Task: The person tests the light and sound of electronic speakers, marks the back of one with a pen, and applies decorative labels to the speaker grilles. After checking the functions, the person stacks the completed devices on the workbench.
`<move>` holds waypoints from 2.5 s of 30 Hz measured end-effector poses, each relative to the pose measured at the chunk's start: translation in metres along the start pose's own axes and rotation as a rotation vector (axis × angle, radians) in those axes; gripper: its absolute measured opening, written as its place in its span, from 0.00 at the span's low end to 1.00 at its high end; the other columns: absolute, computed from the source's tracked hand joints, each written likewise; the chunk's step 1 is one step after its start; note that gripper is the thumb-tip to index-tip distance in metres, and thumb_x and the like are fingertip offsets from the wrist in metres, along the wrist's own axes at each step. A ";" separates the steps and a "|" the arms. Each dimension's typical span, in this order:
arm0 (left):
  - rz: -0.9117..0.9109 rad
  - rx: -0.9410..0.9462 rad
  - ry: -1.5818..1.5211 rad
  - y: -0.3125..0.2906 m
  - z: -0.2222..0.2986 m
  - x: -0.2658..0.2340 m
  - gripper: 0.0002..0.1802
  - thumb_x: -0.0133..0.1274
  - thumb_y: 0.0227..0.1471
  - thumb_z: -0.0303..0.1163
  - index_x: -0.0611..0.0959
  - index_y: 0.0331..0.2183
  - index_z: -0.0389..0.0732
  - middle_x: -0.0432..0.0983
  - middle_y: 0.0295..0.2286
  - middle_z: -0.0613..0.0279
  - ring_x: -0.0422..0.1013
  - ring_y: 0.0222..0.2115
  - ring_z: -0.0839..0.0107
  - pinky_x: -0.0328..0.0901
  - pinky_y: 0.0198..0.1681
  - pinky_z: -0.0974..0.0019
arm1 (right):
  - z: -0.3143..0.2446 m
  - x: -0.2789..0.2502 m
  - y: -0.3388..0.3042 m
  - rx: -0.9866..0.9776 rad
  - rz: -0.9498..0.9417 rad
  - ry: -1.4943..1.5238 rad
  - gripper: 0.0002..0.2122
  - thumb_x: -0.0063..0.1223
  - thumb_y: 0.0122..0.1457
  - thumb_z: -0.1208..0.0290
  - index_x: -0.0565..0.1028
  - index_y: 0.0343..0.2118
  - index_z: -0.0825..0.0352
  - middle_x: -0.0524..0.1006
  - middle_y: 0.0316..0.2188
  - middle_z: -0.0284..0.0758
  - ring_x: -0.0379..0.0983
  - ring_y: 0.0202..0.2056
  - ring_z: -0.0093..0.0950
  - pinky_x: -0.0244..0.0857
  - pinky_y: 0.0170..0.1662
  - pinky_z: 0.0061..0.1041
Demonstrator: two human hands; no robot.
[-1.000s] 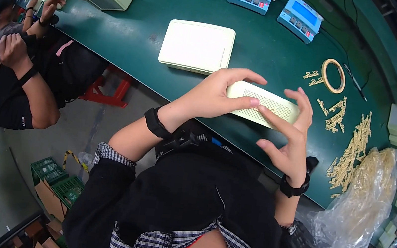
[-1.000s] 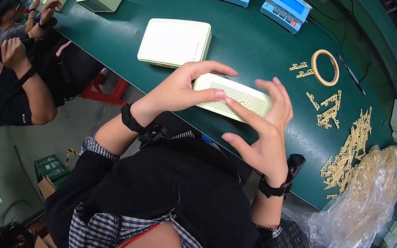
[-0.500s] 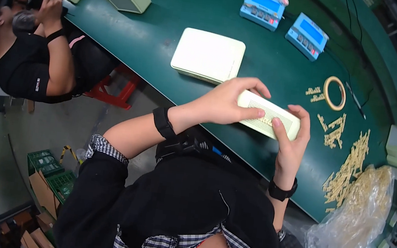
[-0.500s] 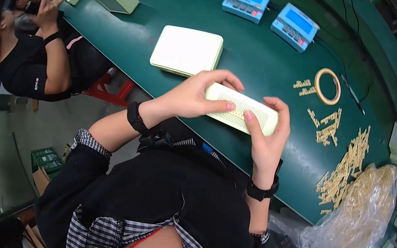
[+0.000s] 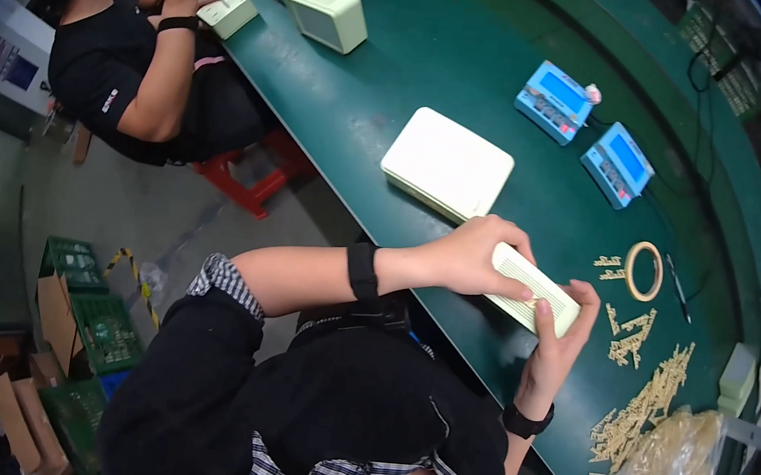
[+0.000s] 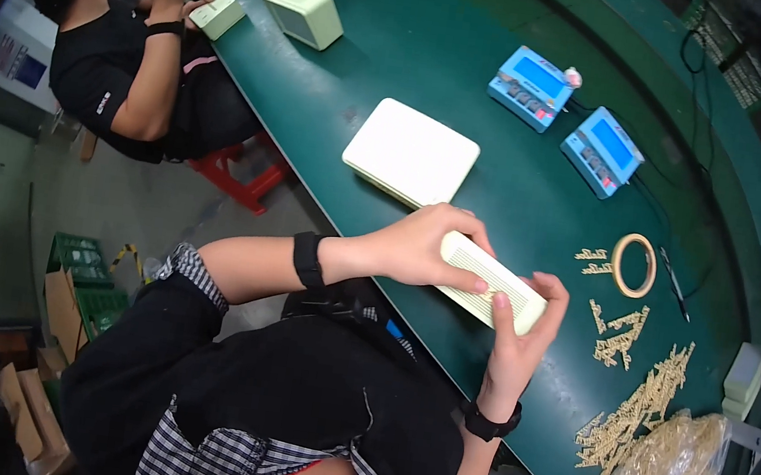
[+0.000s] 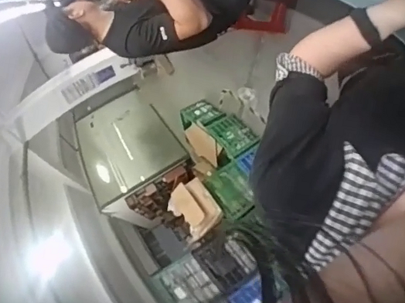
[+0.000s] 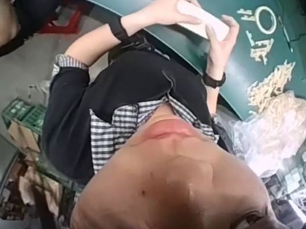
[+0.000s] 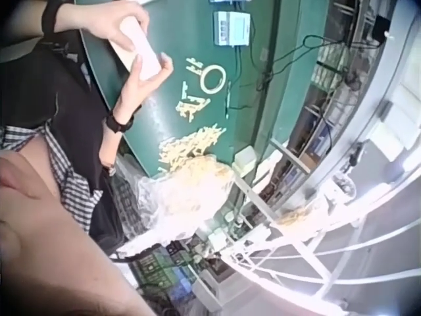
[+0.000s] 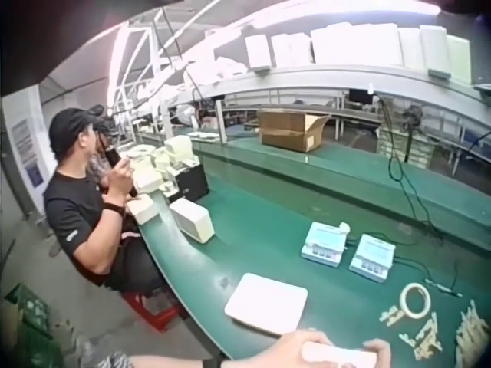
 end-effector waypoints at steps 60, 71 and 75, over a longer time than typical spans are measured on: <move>1.024 0.031 0.832 -0.030 -0.114 -0.377 0.34 0.62 0.44 0.42 0.72 0.53 0.45 0.61 0.56 0.44 0.53 0.59 0.40 0.66 0.53 0.45 | -0.001 0.011 0.114 -0.253 -0.356 -1.033 0.50 0.76 0.24 0.63 0.63 0.56 0.70 0.69 0.48 0.47 0.67 0.50 0.42 0.62 0.55 0.38; 1.206 -0.479 0.625 -0.071 -0.107 -0.354 0.34 0.52 0.44 0.28 0.69 0.57 0.44 0.67 0.47 0.38 0.73 0.43 0.42 0.71 0.45 0.47 | 0.027 -0.002 0.137 -0.273 -0.439 -0.975 0.50 0.78 0.25 0.62 0.63 0.57 0.69 0.69 0.49 0.48 0.67 0.51 0.42 0.63 0.55 0.39; 1.129 -0.331 0.643 -0.092 -0.096 -0.319 0.29 0.53 0.45 0.31 0.75 0.53 0.51 0.69 0.46 0.40 0.73 0.43 0.44 0.70 0.46 0.49 | 0.032 -0.006 0.145 -0.248 -0.471 -0.887 0.49 0.78 0.26 0.65 0.63 0.56 0.71 0.70 0.49 0.47 0.68 0.50 0.40 0.63 0.55 0.36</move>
Point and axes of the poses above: each hand's wrist, its own y-axis towards the middle knuckle, its own x-axis out of the palm, z = x × y, the point moved 8 cm from there along y, towards the middle knuckle
